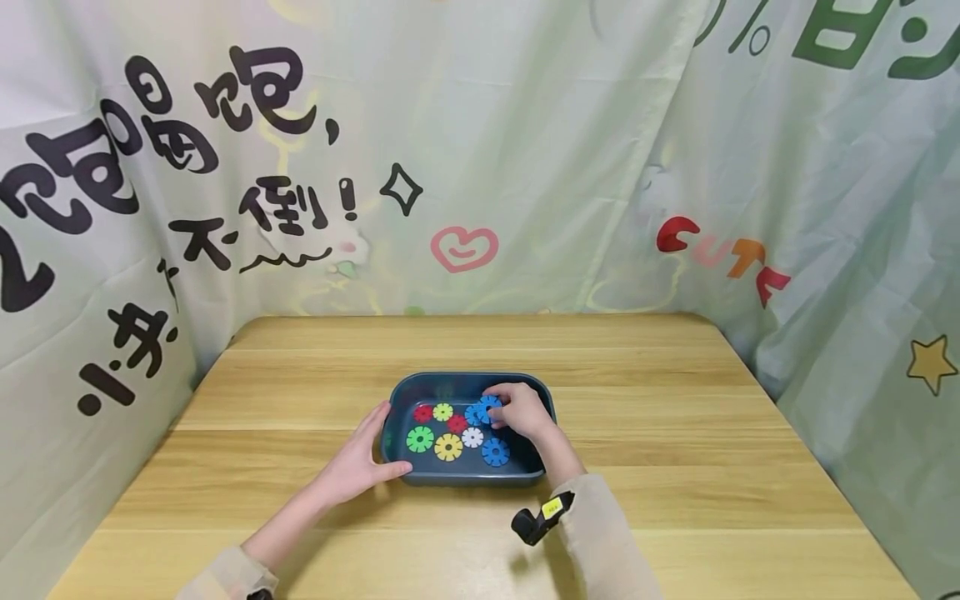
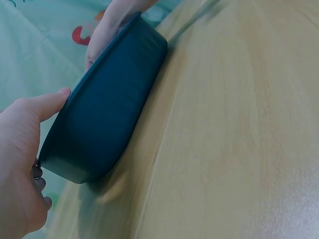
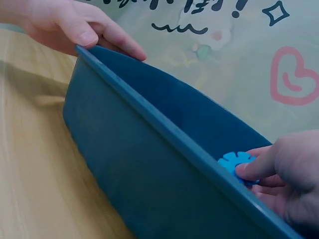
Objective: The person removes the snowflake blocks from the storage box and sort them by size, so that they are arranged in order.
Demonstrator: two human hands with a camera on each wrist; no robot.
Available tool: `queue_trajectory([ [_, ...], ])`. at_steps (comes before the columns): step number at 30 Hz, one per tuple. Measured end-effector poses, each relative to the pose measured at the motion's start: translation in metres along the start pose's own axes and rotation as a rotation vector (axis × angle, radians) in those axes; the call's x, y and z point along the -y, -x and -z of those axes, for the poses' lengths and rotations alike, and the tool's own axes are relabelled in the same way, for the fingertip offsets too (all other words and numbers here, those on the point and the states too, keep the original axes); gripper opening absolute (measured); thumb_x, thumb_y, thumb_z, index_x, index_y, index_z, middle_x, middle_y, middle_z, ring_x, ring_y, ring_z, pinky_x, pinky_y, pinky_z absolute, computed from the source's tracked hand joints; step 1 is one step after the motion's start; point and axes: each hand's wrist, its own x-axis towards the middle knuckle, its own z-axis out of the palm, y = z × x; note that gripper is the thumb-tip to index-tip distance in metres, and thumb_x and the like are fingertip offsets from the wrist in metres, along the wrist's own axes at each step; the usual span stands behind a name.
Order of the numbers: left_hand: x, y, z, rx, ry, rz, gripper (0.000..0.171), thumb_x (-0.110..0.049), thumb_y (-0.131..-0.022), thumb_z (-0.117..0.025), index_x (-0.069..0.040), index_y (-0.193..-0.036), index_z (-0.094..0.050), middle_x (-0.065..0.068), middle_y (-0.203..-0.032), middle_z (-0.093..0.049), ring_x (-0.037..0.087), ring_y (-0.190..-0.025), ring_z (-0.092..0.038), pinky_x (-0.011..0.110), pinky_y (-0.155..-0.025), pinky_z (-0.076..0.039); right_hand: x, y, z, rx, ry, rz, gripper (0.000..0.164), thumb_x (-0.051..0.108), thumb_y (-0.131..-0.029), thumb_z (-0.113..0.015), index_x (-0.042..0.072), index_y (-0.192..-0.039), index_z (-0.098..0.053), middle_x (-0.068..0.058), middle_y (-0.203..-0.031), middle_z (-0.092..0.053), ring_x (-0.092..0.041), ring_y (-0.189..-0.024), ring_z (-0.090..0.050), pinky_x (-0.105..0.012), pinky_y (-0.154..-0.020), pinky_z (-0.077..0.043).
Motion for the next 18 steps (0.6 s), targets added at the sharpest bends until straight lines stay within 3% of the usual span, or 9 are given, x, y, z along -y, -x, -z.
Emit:
queue_trajectory([
  [8,-0.001,-0.001,0.0,0.003,-0.003,-0.002,0.099,-0.038,-0.072,-0.078,-0.001,-0.146,-0.024,0.015,-0.151,-0.022,0.035,-0.136,-0.022,0.057,-0.101,-0.029,0.001,0.0,0.006,0.01,-0.095,0.035,0.032,-0.007,-0.086,-0.059,-0.007,-0.118,-0.058,-0.014,-0.084,-0.048,-0.028,-0.077,-0.065,-0.037,-0.071,-0.055],
  [12,0.001,-0.001,-0.001,0.009,0.002,0.005,0.099,-0.038,-0.072,-0.078,-0.002,-0.146,-0.024,0.014,-0.151,-0.021,0.036,-0.135,-0.023,0.058,-0.1,-0.031,0.003,0.004,0.013,0.015,-0.165,0.054,0.034,-0.008,-0.085,-0.059,-0.01,-0.119,-0.055,-0.013,-0.084,-0.047,-0.025,-0.076,-0.062,-0.043,-0.074,-0.054],
  [18,0.001,0.0,-0.001,0.007,0.011,0.011,0.099,-0.038,-0.071,-0.078,-0.002,-0.146,-0.023,0.014,-0.151,-0.021,0.036,-0.135,-0.023,0.059,-0.098,-0.031,0.01,0.012,0.032,-0.005,-0.275,0.083,0.036,-0.008,-0.086,-0.058,-0.017,-0.12,-0.049,-0.01,-0.084,-0.049,-0.019,-0.072,-0.062,-0.042,-0.075,-0.054],
])
